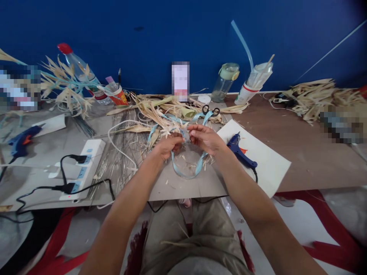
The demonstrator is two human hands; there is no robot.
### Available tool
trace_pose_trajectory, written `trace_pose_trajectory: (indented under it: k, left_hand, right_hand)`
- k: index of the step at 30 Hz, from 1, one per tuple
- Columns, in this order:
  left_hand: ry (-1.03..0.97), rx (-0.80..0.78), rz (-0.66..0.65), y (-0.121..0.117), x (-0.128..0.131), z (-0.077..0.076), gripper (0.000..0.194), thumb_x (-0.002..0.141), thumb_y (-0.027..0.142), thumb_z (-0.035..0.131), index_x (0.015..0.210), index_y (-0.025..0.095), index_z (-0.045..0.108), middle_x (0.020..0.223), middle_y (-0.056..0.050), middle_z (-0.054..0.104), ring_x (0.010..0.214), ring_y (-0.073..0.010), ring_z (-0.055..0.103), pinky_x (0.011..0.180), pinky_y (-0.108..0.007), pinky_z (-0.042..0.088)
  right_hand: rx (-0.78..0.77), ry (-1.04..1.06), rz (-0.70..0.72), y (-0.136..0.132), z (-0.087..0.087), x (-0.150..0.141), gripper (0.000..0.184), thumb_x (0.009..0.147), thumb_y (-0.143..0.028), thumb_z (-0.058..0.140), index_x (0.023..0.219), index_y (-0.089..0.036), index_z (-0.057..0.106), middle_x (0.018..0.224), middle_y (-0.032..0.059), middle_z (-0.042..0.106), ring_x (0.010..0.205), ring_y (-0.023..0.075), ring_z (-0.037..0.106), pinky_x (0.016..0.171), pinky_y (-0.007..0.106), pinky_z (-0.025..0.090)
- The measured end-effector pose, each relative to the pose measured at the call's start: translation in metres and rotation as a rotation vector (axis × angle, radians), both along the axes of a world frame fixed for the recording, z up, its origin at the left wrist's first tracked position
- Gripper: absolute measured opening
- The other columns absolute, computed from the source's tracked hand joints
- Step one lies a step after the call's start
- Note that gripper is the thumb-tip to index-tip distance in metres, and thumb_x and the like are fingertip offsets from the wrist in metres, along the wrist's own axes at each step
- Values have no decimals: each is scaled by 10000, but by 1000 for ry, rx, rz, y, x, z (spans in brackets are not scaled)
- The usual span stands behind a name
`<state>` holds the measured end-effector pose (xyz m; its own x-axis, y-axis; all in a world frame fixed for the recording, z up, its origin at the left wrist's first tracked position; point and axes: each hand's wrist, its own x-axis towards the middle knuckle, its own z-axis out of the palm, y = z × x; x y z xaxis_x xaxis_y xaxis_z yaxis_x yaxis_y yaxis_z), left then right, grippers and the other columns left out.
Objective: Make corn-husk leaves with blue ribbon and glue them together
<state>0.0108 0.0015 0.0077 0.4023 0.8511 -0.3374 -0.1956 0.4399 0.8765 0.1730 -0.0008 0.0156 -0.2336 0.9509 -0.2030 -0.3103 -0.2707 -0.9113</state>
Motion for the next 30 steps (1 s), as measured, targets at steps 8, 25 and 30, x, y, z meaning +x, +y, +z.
trace_pose_trajectory:
  k: [8, 25, 30]
  left_hand:
    - [118, 69, -53, -1, 8, -6, 131, 544, 130, 591, 543, 151, 462, 427, 73, 361, 352, -17, 271, 379, -202, 164]
    - [255, 132, -36, -8, 12, -8, 150, 538, 171, 628, 574, 157, 484, 423, 67, 405, 346, -42, 326, 368, -210, 214]
    - [195, 149, 10, -6, 13, -10, 135, 531, 145, 612, 607, 161, 502, 461, 67, 414, 367, -43, 324, 380, -212, 228]
  right_hand:
    - [407, -399, -24, 5, -12, -7, 269, 637, -259, 678, 886, -174, 620, 663, -40, 541, 583, 94, 452, 577, 246, 373]
    - [325, -398, 130, 2, -6, -3, 166, 630, -219, 630, 777, -170, 688, 758, 4, 639, 706, 130, 546, 692, 267, 425]
    - [494, -394, 17, 0, -9, -8, 129, 652, -174, 594, 779, -184, 619, 751, -14, 568, 713, 122, 500, 680, 255, 390]
